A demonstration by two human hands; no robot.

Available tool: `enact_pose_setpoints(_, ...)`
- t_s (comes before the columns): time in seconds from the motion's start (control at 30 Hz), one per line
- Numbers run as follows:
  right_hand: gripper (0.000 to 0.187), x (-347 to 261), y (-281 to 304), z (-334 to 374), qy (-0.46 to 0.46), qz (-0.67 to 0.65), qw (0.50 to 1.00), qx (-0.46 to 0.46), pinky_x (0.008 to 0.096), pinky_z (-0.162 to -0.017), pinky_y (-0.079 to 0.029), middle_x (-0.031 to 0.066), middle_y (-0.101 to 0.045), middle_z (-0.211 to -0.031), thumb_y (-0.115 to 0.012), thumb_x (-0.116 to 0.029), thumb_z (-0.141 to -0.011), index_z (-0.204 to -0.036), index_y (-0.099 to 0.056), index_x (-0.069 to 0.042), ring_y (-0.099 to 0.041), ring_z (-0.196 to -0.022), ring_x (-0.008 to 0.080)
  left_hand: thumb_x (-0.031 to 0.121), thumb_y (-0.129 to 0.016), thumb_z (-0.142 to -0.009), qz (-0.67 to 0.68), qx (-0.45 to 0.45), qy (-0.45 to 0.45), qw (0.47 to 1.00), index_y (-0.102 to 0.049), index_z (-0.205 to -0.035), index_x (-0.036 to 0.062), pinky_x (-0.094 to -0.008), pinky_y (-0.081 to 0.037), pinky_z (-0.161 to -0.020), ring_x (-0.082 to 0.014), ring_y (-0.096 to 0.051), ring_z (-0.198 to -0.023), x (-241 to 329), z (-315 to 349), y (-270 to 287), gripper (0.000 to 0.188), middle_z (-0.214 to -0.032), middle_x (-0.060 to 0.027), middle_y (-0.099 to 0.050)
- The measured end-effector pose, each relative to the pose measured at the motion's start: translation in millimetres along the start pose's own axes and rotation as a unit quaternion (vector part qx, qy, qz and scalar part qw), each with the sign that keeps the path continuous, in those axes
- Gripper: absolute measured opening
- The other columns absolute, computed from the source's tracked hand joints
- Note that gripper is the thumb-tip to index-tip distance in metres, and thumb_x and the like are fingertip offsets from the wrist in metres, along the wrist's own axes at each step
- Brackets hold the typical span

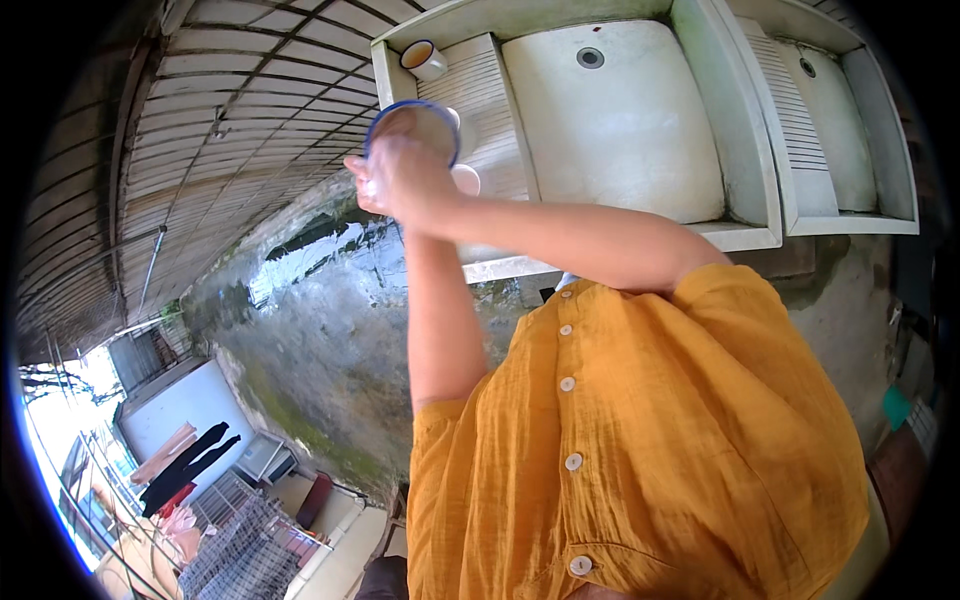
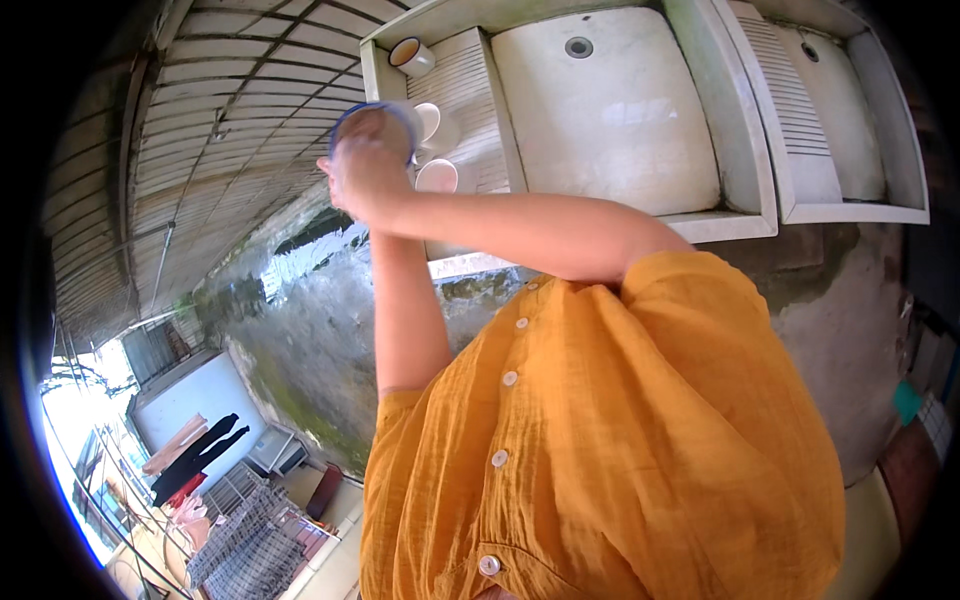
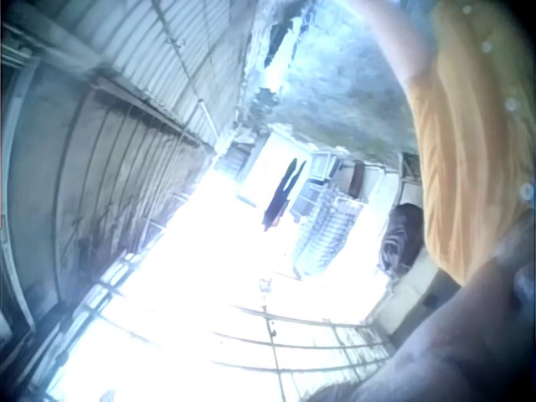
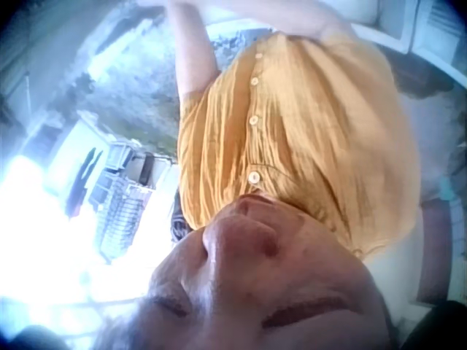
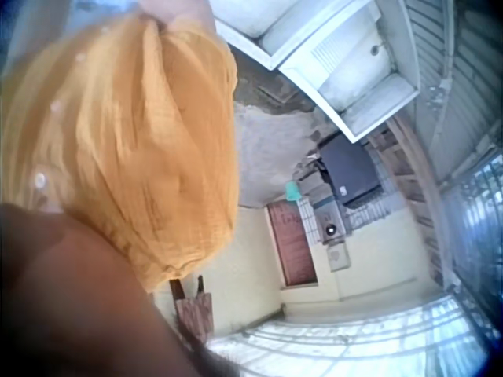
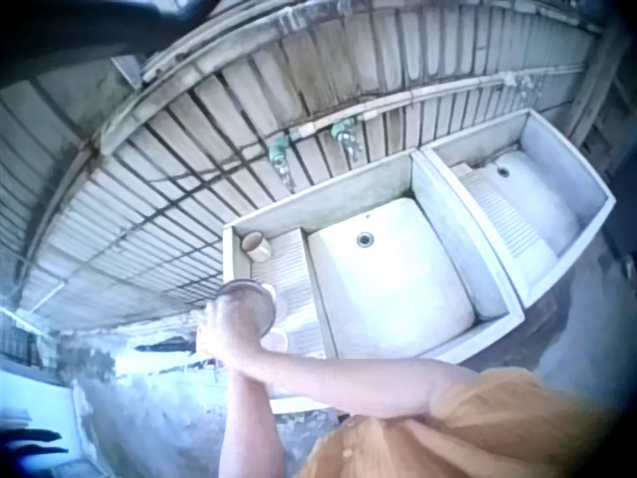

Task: The person washes several white ceramic cups with a pink sponge at an outdoor utility sink. They scrub the inside and outside of each cup, rinse them under running water, and place them on the sink's draining board. The person handles the cups one at a time throughout the process.

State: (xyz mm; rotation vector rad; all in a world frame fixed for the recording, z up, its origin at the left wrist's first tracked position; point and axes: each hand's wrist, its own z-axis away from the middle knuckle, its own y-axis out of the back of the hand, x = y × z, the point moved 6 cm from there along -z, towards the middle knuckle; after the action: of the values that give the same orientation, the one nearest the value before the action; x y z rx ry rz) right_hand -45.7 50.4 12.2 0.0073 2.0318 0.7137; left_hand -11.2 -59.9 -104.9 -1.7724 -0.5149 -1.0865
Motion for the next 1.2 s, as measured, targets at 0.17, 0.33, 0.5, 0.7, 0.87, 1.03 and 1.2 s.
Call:
enact_pose_setpoints(0.17,0.02,4.4,21.4,10.7,0.019,-0.089,0.996,0.026,0.0442,-0.064,-0.048,0.0173,-0.059,-0.078,-0.057,-0.025,-0.084,-0.084,-0.059,-0.005,-0.061,-0.071,0.0333,0.037,-0.047,-0.095,0.119,-0.088,0.11,0.983,-0.062,-0.081,0.0022,-0.0274,-0.051,-0.063,-0.0206,-0.06,-0.064,12.2,30.6,-38.4,0.04,-0.077,-0.0093,-0.065)
enact_pose_setpoints(0.33,0.029,35.2,10.5,-0.2,-0.146,-0.369,0.913,0.096,0.0403,-0.063,-0.048,0.0174,-0.06,-0.077,-0.052,-0.026,-0.089,-0.071,-0.057,-0.003,-0.059,-0.068,0.0307,0.032,-0.05,-0.094,-0.143,0.017,0.069,0.987,-0.063,-0.073,0.0001,-0.029,-0.048,-0.055,-0.0159,-0.058,-0.061,27.0,-18.4,-10.8,0.04,-0.07,-0.0082,-0.065)
enact_pose_setpoints(0.5,0.027,49.7,-5.5,-19.2,-0.246,-0.437,0.864,0.04,0.0417,-0.061,-0.045,0.0137,-0.057,-0.072,-0.047,-0.025,-0.094,-0.082,-0.054,-0.002,-0.056,-0.063,0.0274,0.015,-0.059,-0.089,-0.234,-0.049,-0.069,0.969,-0.056,-0.065,0.0003,-0.0273,-0.047,-0.053,-0.0141,-0.058,-0.059,49.2,2.3,-53.3,0.029,-0.069,-0.0092,-0.064)
enact_pose_setpoints(0.7,0.018,6.9,7.0,31.0,0.105,0.022,0.968,-0.227,0.0419,-0.065,-0.049,0.0065,-0.061,-0.063,-0.055,-0.025,-0.083,-0.082,-0.065,-0.011,-0.061,-0.067,0.0269,0.019,-0.063,-0.089,-0.267,-0.077,0.111,0.954,-0.049,-0.058,0.003,-0.0283,-0.048,-0.047,-0.0141,-0.058,-0.052,79.0,-18.9,-65.8,0.037,-0.062,-0.0121,-0.062)
enact_pose_setpoints(0.87,0.013,9.9,40.0,14.4,0.682,0.106,0.703,-0.169,0.0426,-0.09,-0.043,0.0053,-0.066,-0.079,-0.061,-0.018,-0.072,-0.073,-0.067,-0.007,-0.061,-0.089,0.0237,0.022,-0.068,-0.086,-0.244,-0.184,0.434,0.847,-0.054,-0.101,-0.0024,-0.029,-0.053,-0.058,-0.0183,-0.061,-0.067,40.3,-24.3,-36.6,0.031,-0.084,-0.0093,-0.061)
enact_pose_setpoints(1.03,0.011,-8.6,52.6,-16.1,0.713,0.019,0.673,-0.196,0.0421,-0.098,-0.039,0.01,-0.064,-0.085,-0.061,-0.013,-0.071,-0.068,-0.065,-0.003,-0.058,-0.095,0.0242,0.018,-0.061,-0.09,-0.397,-0.432,0.143,0.797,-0.048,-0.109,-0.0035,-0.0319,-0.057,-0.066,-0.0211,-0.063,-0.07,40.4,-24.5,-51.4,0.031,-0.086,-0.0121,-0.062)
enact_pose_setpoints(1.2,0.02,5.2,53.2,9.1,0.283,0.105,0.906,-0.298,0.0361,-0.076,-0.045,0.008,-0.059,-0.067,-0.065,-0.025,-0.076,-0.069,-0.063,-0.006,-0.059,-0.084,0.0236,0.018,-0.063,-0.089,-0.273,-0.085,0.338,0.897,-0.056,-0.094,-0.0034,-0.031,-0.056,-0.064,-0.02,-0.064,-0.073,65.9,-33.7,-48.0,0.022,-0.083,-0.0121,-0.063)
